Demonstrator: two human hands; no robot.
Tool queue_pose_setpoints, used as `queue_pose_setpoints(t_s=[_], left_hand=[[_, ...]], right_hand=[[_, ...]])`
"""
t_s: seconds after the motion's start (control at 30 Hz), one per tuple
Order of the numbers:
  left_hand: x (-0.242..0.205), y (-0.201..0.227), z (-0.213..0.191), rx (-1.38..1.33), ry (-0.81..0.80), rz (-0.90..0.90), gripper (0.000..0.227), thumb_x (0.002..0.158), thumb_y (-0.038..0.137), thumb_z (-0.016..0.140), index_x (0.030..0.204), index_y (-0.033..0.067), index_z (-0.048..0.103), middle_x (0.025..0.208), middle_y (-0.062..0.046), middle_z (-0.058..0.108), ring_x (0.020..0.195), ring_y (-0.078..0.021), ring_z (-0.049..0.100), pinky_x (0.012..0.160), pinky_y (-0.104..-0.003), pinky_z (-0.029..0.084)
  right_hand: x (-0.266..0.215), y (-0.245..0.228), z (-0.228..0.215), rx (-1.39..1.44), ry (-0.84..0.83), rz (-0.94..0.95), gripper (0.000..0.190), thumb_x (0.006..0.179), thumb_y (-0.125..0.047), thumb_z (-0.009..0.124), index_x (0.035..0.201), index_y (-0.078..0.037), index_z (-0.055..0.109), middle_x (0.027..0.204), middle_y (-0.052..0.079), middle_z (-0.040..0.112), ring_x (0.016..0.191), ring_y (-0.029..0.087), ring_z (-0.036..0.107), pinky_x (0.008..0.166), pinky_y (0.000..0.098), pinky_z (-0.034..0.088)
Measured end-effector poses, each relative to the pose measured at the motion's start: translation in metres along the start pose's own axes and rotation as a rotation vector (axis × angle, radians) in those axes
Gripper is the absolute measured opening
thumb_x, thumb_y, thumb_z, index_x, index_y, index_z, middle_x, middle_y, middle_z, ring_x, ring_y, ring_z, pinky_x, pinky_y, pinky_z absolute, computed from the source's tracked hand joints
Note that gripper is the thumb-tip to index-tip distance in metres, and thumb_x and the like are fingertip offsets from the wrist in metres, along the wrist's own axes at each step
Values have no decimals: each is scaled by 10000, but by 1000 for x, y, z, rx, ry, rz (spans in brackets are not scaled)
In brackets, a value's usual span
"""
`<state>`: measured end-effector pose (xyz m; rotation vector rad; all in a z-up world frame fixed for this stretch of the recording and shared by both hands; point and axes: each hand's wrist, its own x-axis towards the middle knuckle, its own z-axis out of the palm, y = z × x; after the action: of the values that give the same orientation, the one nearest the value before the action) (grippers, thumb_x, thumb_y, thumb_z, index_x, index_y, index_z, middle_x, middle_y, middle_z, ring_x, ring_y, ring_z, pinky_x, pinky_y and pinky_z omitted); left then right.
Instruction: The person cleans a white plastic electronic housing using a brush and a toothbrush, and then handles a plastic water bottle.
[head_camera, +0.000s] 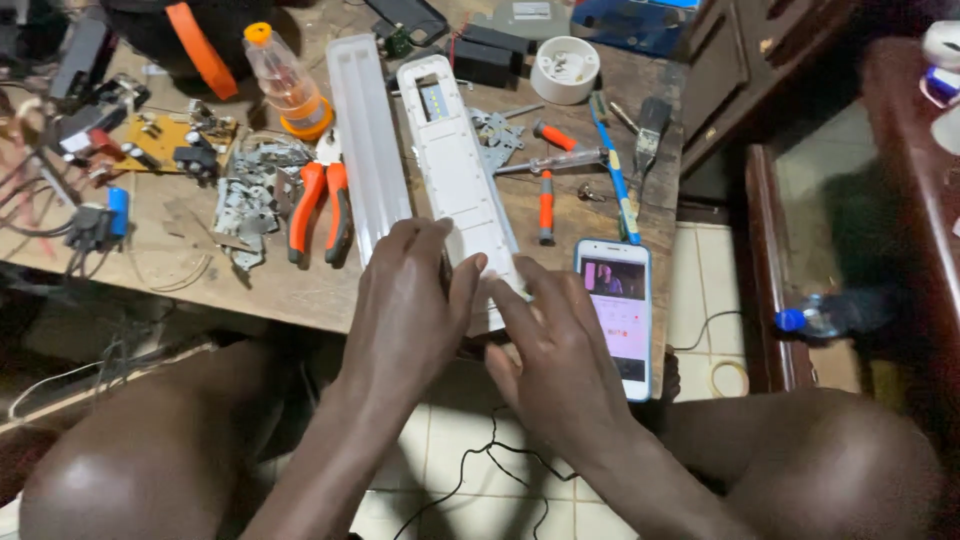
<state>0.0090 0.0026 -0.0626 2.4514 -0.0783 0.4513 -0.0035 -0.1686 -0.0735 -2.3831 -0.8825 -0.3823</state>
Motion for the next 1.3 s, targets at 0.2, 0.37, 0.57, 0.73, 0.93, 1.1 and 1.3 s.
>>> queue_pose_setpoints(t_s=[0.2,0.37,0.57,0.73,0.93,1.1,1.3], left_hand=[[-2,1,3,3,-74,-17,414,956,266,680,1196,-71,664,1194,-268,658,1133,-459,609,927,-533,490],[-5,4,0,-16,-89,22,459,973,290,665,1235,-87,656,1223,-284,652,1190,-462,586,977,-533,471],[0,7,-7,-19,-70,2,452,987,329,645,1236,-48,673,1272,-308,629,1209,-475,583,968,-558,478],[2,11,-13,-82,3,68,401,987,283,645,1202,-53,685,1236,-274,629,1182,-427,608,977,-520,477],[-4,6,-22,-129,77,99,337,973,231,672,1153,-53,701,1154,-230,638,1111,-391,646,958,-474,508],[2,-4,-33,-147,138,105,274,955,184,687,1092,-53,704,1107,-209,663,1067,-362,660,929,-457,521],[1,-2,-37,-171,133,119,281,958,183,682,1109,-52,701,1111,-207,667,1073,-359,668,935,-454,523]], right_hand=[[8,37,-41,35,132,-13,305,924,-234,802,1084,3,695,1092,173,699,984,332,633,898,451,495],[-22,126,-100,-212,172,173,160,1091,-78,730,995,40,776,952,165,763,813,289,698,736,422,488],[-63,256,-106,-296,-604,1209,627,870,-79,814,1460,-189,633,1394,164,687,1144,371,733,932,456,548],[-41,250,-96,-641,-924,1067,503,949,-209,564,1440,-311,587,1471,231,563,1327,464,578,1058,574,481],[-94,369,-39,-947,-1485,374,428,983,-235,597,1367,-407,518,1632,31,271,1179,279,685,748,410,642],[-74,340,-21,-974,-1291,766,521,1005,-511,399,1466,-308,530,1464,32,667,1307,268,685,962,466,546],[-113,385,-7,-981,-1216,803,391,989,-481,493,1239,-287,722,1228,28,792,1117,260,763,802,486,564]])
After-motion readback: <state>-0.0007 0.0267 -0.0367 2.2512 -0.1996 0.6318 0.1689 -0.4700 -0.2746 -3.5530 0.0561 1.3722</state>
